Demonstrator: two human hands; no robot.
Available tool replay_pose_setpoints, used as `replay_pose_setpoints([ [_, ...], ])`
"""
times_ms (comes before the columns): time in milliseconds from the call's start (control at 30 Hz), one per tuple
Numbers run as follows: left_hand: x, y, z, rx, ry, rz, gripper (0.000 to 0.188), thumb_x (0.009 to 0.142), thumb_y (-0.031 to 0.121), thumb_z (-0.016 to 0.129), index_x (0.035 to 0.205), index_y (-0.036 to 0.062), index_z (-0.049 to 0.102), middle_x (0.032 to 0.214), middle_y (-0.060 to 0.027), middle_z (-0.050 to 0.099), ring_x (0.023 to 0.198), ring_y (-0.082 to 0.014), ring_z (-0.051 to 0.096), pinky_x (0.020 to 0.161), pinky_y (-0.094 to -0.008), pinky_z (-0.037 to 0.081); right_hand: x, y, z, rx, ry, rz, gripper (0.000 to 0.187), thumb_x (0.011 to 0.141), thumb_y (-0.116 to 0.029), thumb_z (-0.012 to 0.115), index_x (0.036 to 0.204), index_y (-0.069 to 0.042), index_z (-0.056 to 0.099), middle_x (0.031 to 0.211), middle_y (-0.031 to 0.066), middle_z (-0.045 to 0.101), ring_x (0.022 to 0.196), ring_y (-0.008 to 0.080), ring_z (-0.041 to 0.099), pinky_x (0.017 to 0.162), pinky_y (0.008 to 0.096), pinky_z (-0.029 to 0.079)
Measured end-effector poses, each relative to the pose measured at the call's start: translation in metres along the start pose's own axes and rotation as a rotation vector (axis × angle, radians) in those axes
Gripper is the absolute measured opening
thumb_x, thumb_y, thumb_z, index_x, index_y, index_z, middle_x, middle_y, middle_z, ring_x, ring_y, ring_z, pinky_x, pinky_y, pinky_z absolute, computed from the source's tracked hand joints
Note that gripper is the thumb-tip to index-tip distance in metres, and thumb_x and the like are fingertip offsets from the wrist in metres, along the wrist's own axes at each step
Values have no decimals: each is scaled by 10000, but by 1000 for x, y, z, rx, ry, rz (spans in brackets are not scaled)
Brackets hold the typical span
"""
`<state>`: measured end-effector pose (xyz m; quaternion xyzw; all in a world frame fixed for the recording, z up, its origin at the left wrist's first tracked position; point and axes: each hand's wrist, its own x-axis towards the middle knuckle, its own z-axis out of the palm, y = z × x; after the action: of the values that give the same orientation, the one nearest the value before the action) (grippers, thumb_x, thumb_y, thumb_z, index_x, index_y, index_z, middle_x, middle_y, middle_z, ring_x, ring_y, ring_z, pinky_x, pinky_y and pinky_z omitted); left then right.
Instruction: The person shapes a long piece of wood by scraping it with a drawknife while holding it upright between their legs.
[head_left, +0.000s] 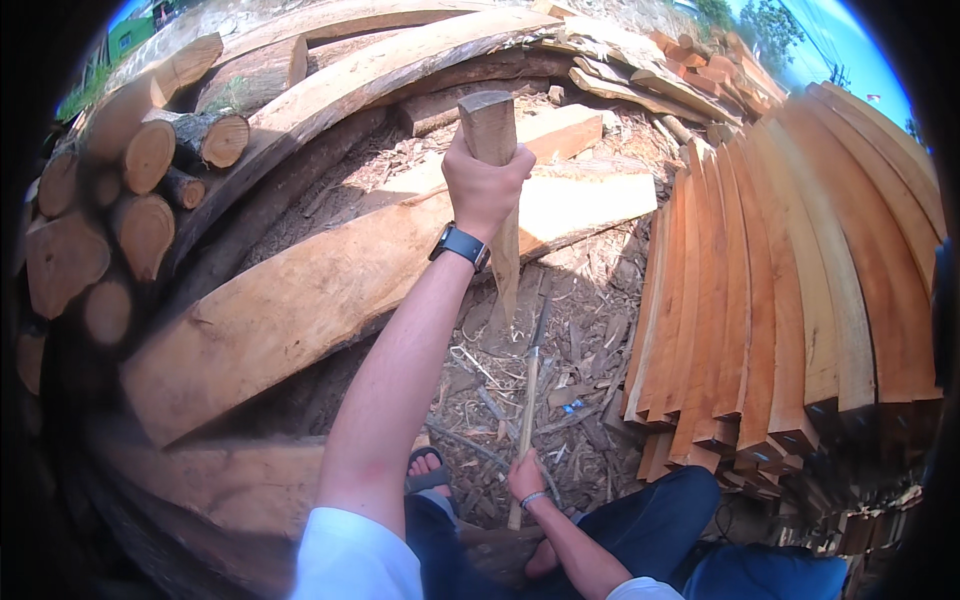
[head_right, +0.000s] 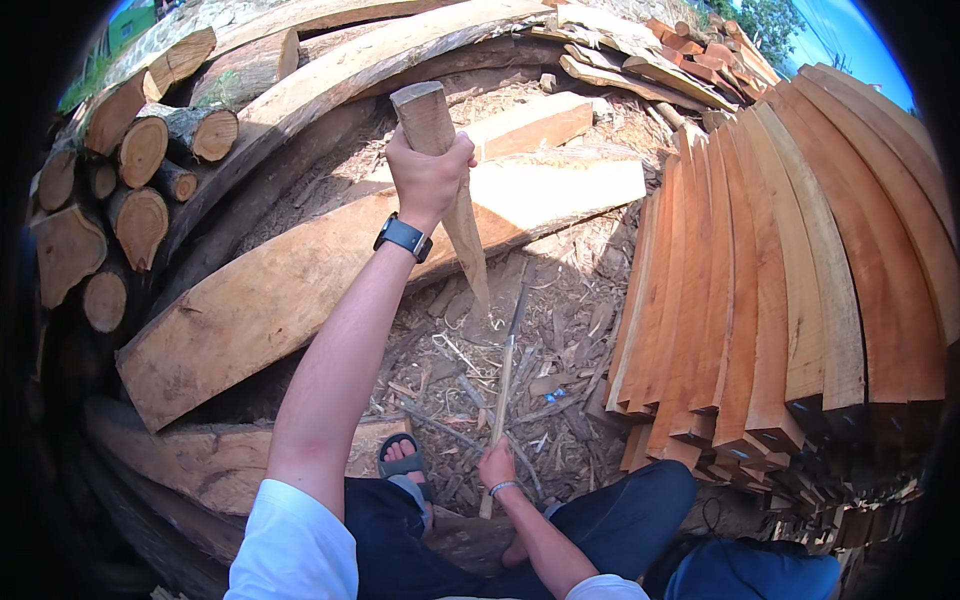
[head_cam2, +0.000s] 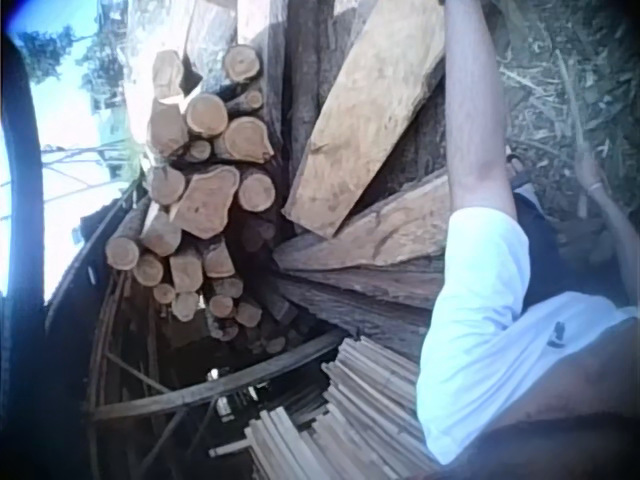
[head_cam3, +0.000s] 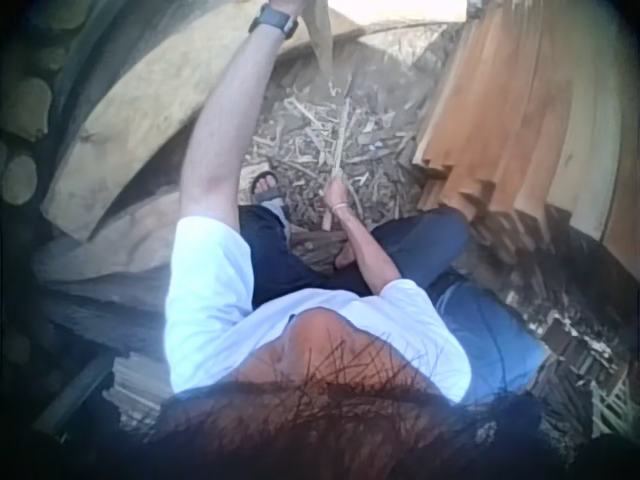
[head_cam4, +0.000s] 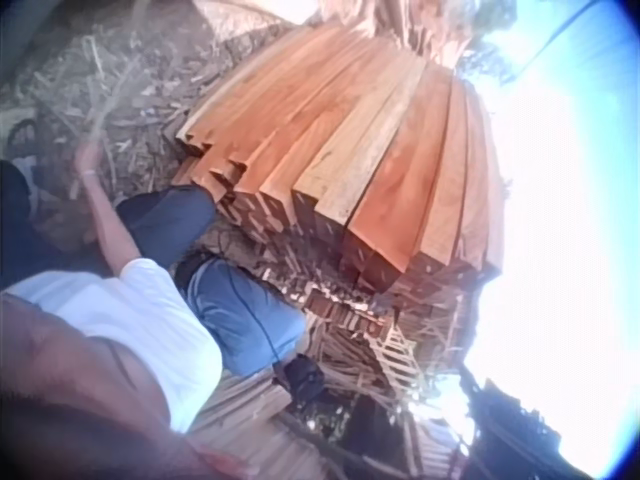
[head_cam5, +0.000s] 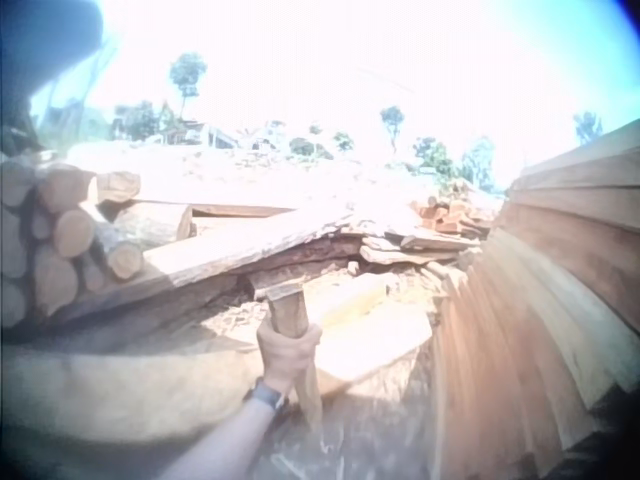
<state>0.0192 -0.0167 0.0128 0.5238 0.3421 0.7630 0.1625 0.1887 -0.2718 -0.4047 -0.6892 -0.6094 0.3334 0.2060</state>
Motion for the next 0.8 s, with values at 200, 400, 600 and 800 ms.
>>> replay_pose_setpoints([
  [200,1,-2,2,11,12,22,209,709,71,692,864,-9,576,671,-64,646,592,-124,634,559,-276,514,-1,6,-5,102,-106,124,313,899,-156,526,1087,53,389,859,337,619,852,517,602,773,564,477],
  [400,1,-1,-3,54,35,64,153,743,27,678,815,-5,546,653,-71,638,563,-141,652,520,-270,528,-8,-35,-34,253,-451,388,308,902,-141,531,1092,63,401,814,339,614,849,522,601,755,561,482],
  [600,0,0,1,9,21,11,206,706,74,692,858,-7,578,659,-65,641,576,-127,626,550,-277,508,-2,-2,-7,-12,107,-11,230,898,-91,523,1053,46,423,772,289,629,656,400,671,567,468,549],
  [800,1,-7,-5,69,39,23,205,708,74,692,854,-10,576,681,-66,646,571,-125,620,552,-276,509,-10,-24,-22,56,-384,247,352,887,-152,545,1124,58,393,851,331,630,820,493,628,733,536,501],
])
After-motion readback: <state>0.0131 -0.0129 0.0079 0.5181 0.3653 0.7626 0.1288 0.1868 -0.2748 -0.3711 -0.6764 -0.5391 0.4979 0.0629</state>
